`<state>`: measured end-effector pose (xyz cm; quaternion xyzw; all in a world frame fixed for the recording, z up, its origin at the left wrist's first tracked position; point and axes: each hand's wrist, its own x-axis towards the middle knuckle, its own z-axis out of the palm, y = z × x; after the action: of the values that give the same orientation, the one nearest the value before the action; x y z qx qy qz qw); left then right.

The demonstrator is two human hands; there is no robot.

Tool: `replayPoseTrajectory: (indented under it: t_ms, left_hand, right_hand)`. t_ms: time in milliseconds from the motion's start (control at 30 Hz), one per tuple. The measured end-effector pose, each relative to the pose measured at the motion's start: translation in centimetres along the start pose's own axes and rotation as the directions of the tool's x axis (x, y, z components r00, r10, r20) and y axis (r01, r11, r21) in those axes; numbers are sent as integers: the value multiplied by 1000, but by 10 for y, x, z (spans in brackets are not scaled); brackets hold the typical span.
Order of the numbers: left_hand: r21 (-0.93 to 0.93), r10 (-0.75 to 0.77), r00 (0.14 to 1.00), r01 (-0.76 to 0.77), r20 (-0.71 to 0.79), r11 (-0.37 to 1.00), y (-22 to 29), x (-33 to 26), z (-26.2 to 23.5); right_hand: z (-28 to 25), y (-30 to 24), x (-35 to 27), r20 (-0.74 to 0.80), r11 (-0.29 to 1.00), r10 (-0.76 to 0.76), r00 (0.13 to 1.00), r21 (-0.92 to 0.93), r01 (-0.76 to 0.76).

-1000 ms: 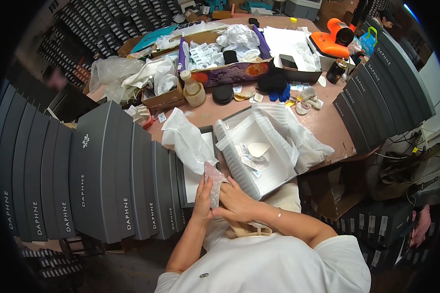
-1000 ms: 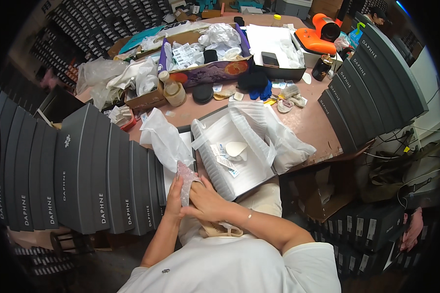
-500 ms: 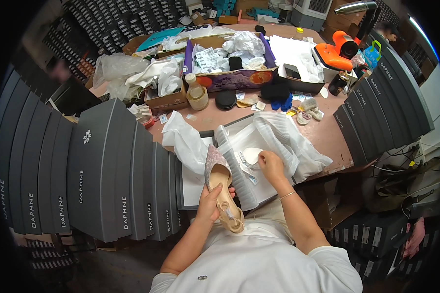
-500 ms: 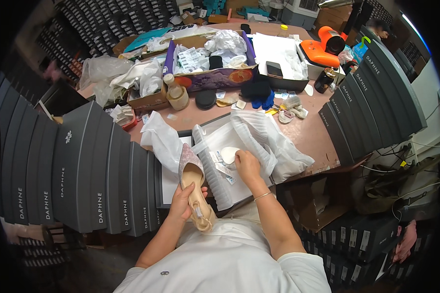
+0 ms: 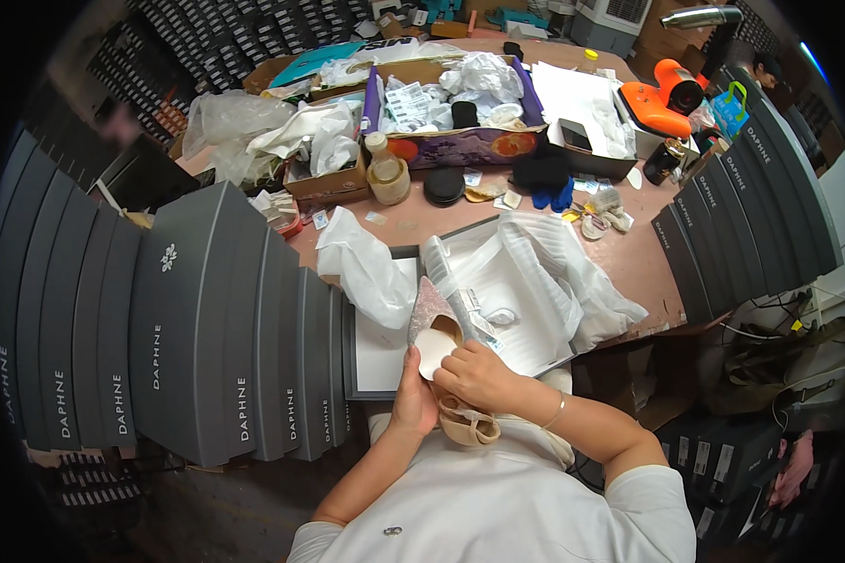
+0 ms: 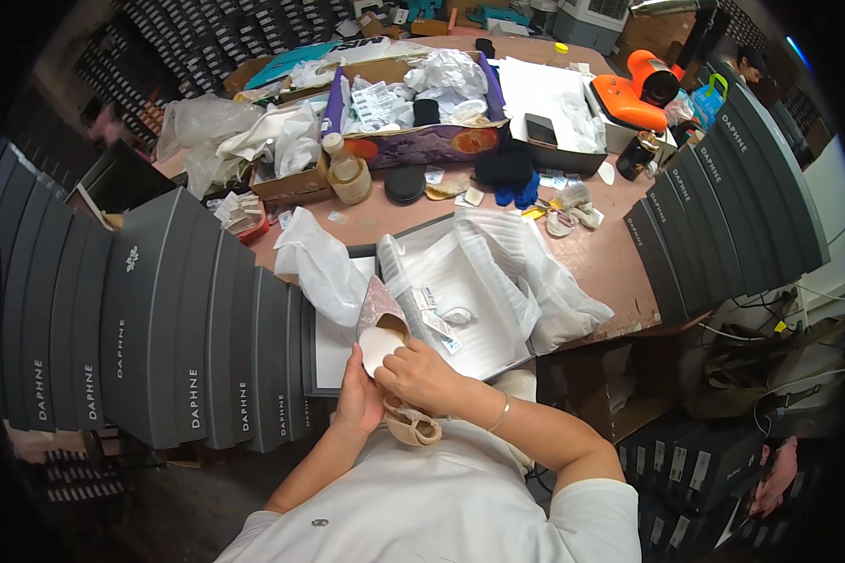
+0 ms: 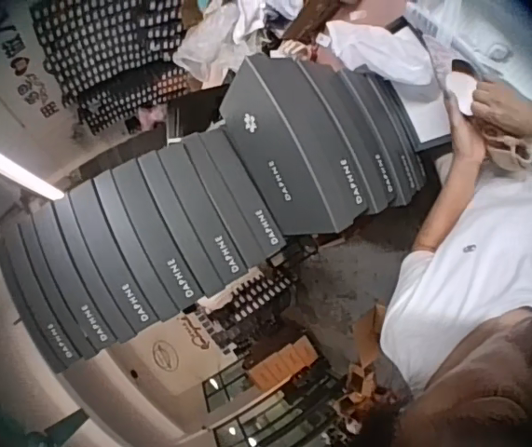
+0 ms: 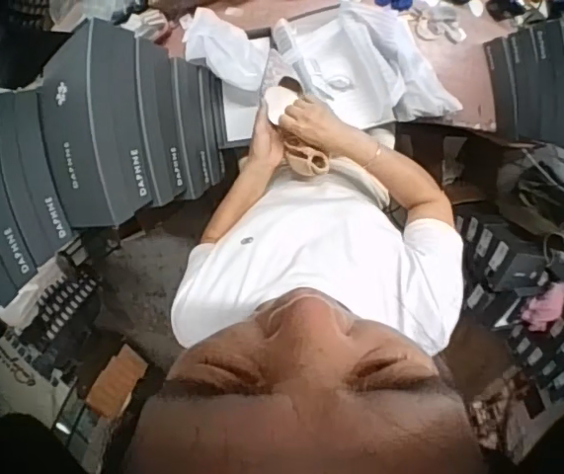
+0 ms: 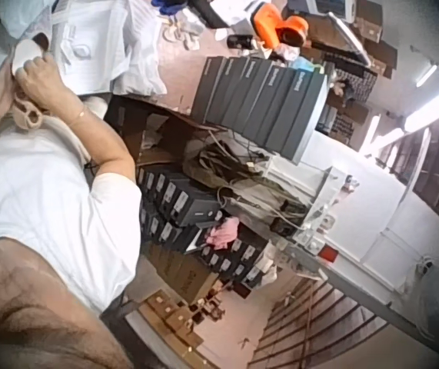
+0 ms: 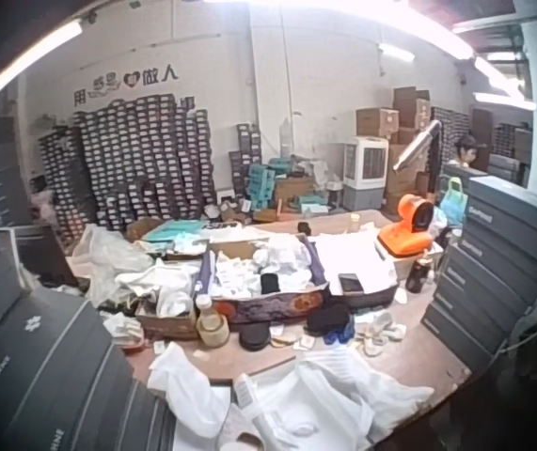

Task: Inspecting high-heeled shoes and packing them into boxes with tissue paper and protective foam.

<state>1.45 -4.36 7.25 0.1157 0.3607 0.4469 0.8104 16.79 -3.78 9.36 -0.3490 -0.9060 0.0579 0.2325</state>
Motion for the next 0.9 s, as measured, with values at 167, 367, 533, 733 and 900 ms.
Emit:
replayPoseTrajectory:
  t_ms: [167, 367, 533, 733, 900]
  left_hand:
    - [-31, 28, 999, -29, -27, 999, -22, -1, -10]
    - [73, -127, 989, 133, -79, 988, -7, -1, -32]
    - [-63, -110, 993, 107, -50, 992, 5, 5, -23]
    - [101, -50, 998, 55, -47, 993, 7, 13, -20]
    - [110, 8, 999, -4, -41, 994, 4, 14, -32]
  right_hand:
    - [20, 11, 22, -67, 974, 224, 972, 39, -221]
    - [-4, 81, -28, -27, 762, 646, 763, 74, -643]
    - [40, 116, -67, 179, 763, 645, 743, -92, -640]
    - [-43, 23, 22, -33, 927, 326, 945, 207, -313]
    - [4, 28, 46, -32, 965, 211, 977, 165, -203]
